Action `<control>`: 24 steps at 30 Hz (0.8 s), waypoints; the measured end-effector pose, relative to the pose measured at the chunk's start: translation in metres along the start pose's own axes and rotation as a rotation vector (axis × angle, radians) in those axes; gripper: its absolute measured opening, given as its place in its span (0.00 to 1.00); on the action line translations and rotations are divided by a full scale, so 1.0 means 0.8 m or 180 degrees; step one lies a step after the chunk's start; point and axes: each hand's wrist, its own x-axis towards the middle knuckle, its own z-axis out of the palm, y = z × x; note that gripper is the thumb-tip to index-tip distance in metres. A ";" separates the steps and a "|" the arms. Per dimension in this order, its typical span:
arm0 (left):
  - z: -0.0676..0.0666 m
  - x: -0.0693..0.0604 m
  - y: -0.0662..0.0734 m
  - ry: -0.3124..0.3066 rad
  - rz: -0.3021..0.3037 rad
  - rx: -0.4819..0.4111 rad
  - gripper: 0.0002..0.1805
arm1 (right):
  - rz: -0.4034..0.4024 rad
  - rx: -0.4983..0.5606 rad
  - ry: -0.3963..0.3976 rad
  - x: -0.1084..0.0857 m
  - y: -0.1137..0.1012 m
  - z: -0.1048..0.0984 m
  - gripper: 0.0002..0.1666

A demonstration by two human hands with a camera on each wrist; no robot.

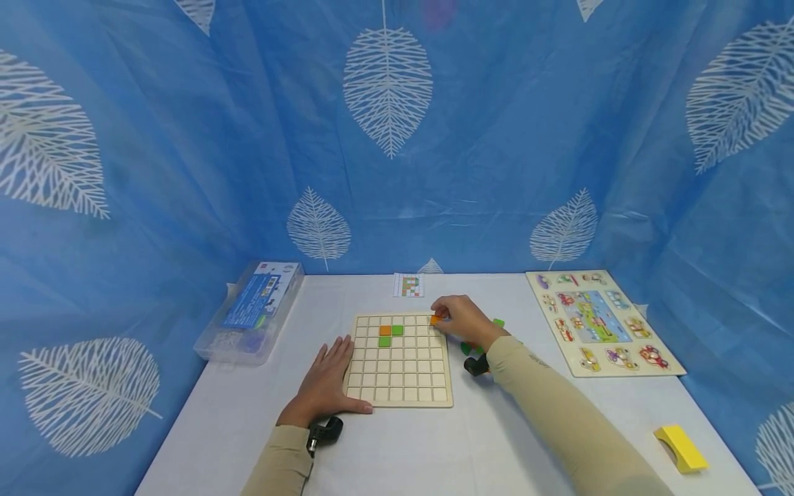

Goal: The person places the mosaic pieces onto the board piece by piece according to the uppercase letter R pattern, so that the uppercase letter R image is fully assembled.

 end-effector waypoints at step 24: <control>-0.002 0.001 0.001 0.0033 0.0038 -0.0013 0.82 | -0.0192 0.0193 -0.0054 0.017 -0.029 0.050 0.18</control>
